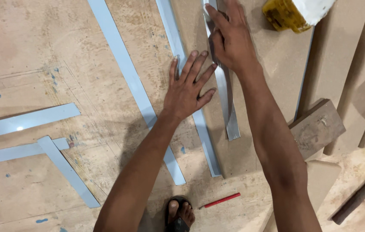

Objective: The person applies adhesive from a container onto metal strips and then carefully positions and presses those strips onto a large wooden board by hand.

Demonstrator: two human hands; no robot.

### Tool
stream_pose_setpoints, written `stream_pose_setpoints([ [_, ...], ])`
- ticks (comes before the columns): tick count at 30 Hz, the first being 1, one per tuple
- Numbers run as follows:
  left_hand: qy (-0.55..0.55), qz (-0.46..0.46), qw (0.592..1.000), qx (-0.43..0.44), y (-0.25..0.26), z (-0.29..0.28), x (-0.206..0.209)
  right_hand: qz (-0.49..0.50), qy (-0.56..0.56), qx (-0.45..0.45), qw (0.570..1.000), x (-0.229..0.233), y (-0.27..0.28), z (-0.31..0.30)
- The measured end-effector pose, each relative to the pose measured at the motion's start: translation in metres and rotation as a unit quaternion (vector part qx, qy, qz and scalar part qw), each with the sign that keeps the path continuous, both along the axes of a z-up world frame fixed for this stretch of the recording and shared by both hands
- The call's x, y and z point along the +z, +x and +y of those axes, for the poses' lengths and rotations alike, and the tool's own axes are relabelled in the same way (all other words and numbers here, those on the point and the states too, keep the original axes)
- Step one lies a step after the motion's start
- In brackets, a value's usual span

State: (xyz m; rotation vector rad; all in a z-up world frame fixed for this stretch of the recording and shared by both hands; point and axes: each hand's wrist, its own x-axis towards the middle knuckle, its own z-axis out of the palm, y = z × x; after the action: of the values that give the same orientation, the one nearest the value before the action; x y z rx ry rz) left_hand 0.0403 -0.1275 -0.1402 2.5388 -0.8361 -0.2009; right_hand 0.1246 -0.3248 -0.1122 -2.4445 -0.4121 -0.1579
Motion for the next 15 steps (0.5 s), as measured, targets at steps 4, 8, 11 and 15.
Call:
stream_pose_setpoints([
  [4,-0.007,0.013,1.0,0.011,-0.002,0.0,0.001,0.006,-0.032,-0.006,0.999,0.001,-0.02,-0.002],
  [8,-0.014,0.015,1.0,0.023,-0.002,0.0,0.002,0.027,-0.042,-0.001,0.999,0.003,-0.037,-0.004],
  [11,-0.01,0.013,1.0,0.022,-0.002,0.0,0.0,0.037,-0.065,0.002,0.997,0.003,-0.051,-0.006],
  [15,0.007,0.019,1.0,0.018,-0.004,-0.001,-0.001,0.049,-0.08,0.007,0.996,0.005,-0.072,-0.007],
])
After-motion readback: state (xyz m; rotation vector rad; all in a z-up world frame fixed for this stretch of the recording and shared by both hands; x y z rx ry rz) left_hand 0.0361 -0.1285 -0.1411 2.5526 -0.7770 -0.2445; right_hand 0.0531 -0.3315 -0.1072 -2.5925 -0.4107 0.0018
